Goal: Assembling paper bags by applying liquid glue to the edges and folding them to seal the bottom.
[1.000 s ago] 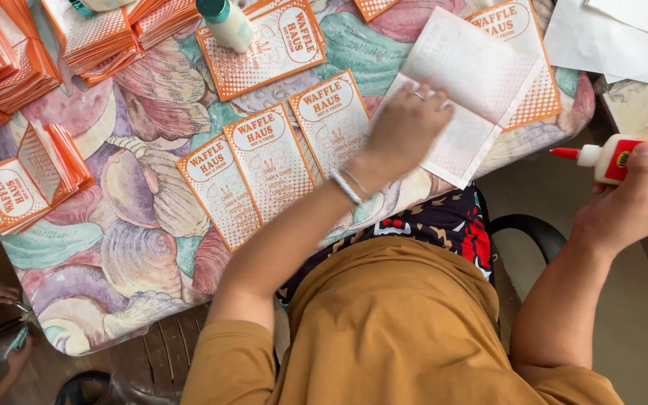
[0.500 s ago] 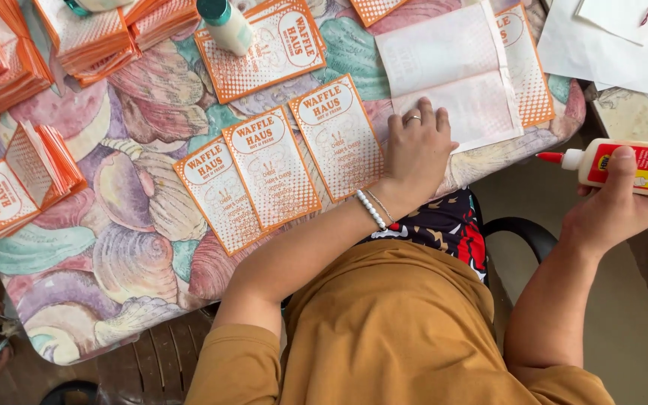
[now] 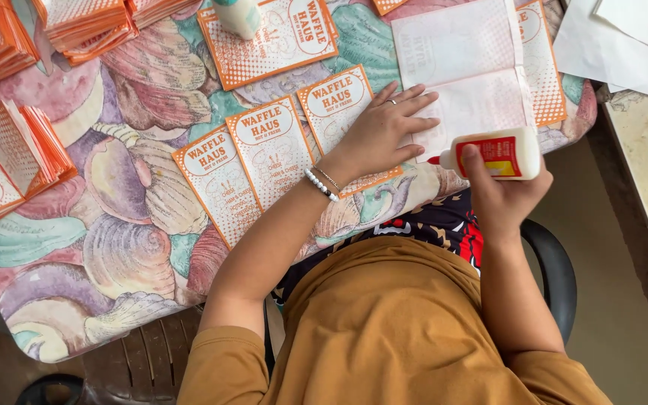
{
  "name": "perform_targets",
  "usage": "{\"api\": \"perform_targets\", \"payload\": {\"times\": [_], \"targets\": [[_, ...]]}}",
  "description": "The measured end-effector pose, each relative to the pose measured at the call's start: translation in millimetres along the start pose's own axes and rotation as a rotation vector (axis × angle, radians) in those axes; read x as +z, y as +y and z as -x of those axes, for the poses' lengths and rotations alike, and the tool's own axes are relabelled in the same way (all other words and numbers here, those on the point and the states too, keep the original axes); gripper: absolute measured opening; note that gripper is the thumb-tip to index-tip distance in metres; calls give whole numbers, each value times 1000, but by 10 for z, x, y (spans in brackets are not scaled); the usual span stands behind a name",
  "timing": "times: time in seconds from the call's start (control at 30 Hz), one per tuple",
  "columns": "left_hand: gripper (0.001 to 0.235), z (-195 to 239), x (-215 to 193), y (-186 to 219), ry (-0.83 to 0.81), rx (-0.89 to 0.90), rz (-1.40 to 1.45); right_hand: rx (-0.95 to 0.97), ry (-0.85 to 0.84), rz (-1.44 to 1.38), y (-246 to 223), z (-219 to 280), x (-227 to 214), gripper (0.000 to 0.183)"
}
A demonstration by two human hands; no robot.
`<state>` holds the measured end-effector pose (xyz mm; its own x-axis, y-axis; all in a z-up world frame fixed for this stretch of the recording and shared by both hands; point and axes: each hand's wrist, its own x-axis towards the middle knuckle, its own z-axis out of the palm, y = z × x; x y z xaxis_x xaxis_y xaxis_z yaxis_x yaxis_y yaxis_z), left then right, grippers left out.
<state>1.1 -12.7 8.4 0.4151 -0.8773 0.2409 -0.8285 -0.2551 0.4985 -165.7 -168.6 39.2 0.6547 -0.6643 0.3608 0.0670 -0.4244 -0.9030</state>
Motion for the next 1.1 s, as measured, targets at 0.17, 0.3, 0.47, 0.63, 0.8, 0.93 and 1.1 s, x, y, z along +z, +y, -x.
{"api": "perform_targets", "payload": {"times": [0.17, 0.3, 0.47, 0.63, 0.8, 0.93, 1.1], "targets": [[45, 16, -9, -51, -55, -11, 93, -125, -111, 126, -43, 15, 113, 28], [51, 15, 61, -96, -22, 1, 98, -120, -71, 115, 59, 25, 89, 31], [55, 0, 112, -96, -19, -15, 56, -67, 5, -3, 162, -19, -11, 27], [54, 5, 162, -125, 14, 7, 52, -23, 2, -31, 201, -9, -11, 26], [53, -7, 166, -111, 16, -2, 56, -44, 7, -5, 187, 65, 89, 34], [49, 9, 147, -103, 27, 3, 62, -115, -76, 41, 121, 94, 160, 32], [49, -4, 217, -139, 51, 23, 41, -128, -69, 74, 153, 82, 157, 33]]}}
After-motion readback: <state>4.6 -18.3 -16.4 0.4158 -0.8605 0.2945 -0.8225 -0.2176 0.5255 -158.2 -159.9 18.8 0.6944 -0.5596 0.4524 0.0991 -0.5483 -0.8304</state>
